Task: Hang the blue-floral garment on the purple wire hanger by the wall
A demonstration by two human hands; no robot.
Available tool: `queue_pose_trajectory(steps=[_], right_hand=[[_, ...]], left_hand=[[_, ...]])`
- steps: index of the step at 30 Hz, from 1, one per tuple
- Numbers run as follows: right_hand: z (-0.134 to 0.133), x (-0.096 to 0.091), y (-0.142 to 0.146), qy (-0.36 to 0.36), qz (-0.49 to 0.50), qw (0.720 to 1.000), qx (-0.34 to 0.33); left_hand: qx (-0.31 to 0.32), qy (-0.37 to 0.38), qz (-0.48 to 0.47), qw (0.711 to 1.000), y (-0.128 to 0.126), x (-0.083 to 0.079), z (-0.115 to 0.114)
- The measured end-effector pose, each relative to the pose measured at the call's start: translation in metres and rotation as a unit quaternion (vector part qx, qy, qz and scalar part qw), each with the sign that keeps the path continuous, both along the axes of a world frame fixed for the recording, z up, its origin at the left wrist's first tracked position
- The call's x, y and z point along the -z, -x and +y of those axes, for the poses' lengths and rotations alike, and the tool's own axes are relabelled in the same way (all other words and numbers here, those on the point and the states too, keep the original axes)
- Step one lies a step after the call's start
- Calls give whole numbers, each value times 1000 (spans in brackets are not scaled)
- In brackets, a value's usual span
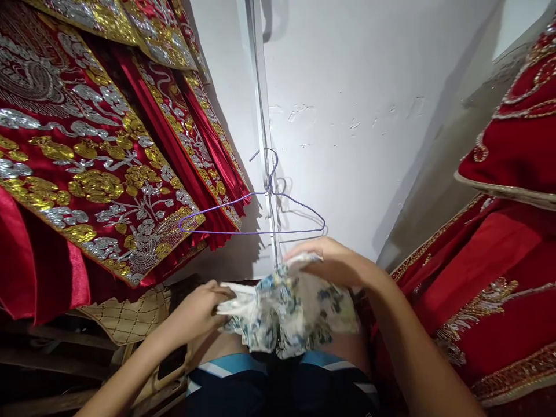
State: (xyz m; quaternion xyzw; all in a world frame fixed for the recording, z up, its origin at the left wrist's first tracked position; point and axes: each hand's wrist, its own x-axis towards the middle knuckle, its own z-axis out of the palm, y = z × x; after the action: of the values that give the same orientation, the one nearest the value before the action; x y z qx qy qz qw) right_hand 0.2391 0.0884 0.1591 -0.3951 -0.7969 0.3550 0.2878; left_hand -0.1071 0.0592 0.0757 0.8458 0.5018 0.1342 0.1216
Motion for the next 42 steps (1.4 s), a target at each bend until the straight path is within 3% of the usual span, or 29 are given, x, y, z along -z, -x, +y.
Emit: queue_pose_trajectory(steps=[2, 4, 7, 10, 14, 17, 23, 27, 29, 33, 36, 42], right_hand=[[24, 14, 10, -53, 19, 995, 80], [46, 30, 22, -78, 18, 990, 119], [72, 51, 34, -92, 12, 987, 132], [82, 60, 35, -108, 3, 985, 135], [68, 57, 21, -103, -4, 982, 159], [48, 47, 7, -82, -11, 979, 184], [21, 30, -7, -45, -8, 977, 209], [15, 38, 4, 1, 34, 982, 184], [12, 43, 8, 0, 51, 981, 189], [3, 42, 4, -20, 55, 983, 175], [-9, 34, -4, -51, 41, 984, 164], [-10, 26, -28, -91, 89, 937, 325]], left_hand=[[-29, -42, 2, 999, 13, -9, 4], [-58, -91, 12, 994, 21, -17, 7], [-87, -155, 6, 984, 26, -23, 9], [-120, -182, -12, 976, 26, -22, 13], [-167, -186, -33, 968, 23, -20, 20], [-159, -205, -52, 964, 16, -27, 24], [-91, -258, -143, 951, -19, -67, 27], [4, -255, -211, 943, -51, -92, 40], [-2, -252, -238, 938, -59, -99, 54], [-96, -248, -249, 931, -55, -97, 81], [-102, -206, -238, 944, -46, -87, 86], [-70, -242, -225, 941, -37, -76, 73]])
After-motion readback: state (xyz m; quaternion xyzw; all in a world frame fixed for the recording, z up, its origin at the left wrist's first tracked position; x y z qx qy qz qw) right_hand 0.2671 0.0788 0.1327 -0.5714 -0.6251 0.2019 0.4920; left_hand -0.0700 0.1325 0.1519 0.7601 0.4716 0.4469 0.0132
